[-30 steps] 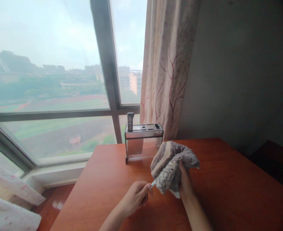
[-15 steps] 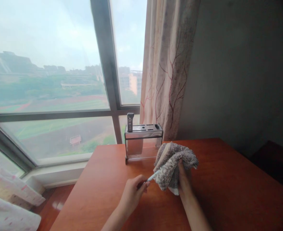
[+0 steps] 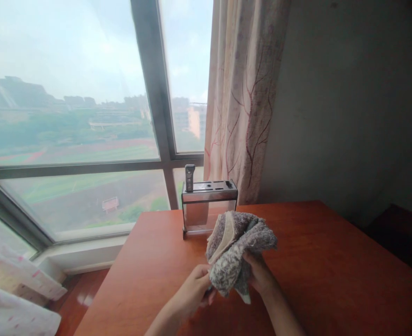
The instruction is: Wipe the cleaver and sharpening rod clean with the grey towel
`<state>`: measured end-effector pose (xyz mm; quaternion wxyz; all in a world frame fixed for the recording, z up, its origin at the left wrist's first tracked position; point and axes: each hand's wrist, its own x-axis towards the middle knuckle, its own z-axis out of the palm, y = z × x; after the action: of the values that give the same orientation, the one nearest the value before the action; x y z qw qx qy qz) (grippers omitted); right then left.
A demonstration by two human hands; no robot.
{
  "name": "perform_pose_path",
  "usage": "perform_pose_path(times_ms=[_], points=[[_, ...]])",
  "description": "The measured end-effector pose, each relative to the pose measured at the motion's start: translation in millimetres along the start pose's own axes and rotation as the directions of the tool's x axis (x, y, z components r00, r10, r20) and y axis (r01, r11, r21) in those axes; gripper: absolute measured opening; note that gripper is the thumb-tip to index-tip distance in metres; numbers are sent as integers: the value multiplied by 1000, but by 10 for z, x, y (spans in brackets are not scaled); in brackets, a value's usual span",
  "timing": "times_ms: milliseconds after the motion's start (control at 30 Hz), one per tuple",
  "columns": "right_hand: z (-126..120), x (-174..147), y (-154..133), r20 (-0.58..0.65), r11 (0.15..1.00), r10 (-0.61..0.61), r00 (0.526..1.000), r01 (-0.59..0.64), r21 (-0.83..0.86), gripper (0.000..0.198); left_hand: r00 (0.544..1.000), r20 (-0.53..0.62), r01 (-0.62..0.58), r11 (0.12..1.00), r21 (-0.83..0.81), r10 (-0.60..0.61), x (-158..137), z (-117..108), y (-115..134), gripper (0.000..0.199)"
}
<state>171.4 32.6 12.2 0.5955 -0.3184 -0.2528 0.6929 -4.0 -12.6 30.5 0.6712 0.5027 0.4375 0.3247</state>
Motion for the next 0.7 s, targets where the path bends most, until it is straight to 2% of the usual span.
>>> perform_pose_path(times_ms=[67, 167, 233, 300, 400, 533, 600, 700], points=[[83, -42, -23, 22, 999, -11, 1000, 12, -32, 52, 999, -47, -27, 1000, 12, 28, 28, 6, -8, 41], [178, -46, -65, -45, 995, -64, 997, 60, -74, 48, 972, -170, -144, 984, 105, 160, 88, 17, -64, 40], [212, -27, -76, -126, 989, -117, 985, 105, -102, 46, 928, -236, -229, 942, 246, 287, 105, 24, -99, 38], [229, -4, -65, -197, 978, -178, 964, 151, -141, 46, 873, -265, -275, 862, 426, 409, 90, 23, -114, 35], [230, 23, -17, -270, 956, -254, 929, 198, -216, 49, 802, -261, -261, 709, 655, 536, 33, -3, -111, 29], [191, 55, 51, -283, 924, -325, 902, 238, -300, 49, 736, -232, -240, 566, 789, 636, -7, -49, -119, 20], [161, 68, 69, -278, 909, -350, 894, 252, -333, 48, 720, -243, -216, 544, 811, 650, -1, -60, -121, 18], [120, 81, 72, -272, 898, -365, 890, 259, -357, 45, 726, -251, -237, 576, 783, 640, 9, -64, -98, 17]])
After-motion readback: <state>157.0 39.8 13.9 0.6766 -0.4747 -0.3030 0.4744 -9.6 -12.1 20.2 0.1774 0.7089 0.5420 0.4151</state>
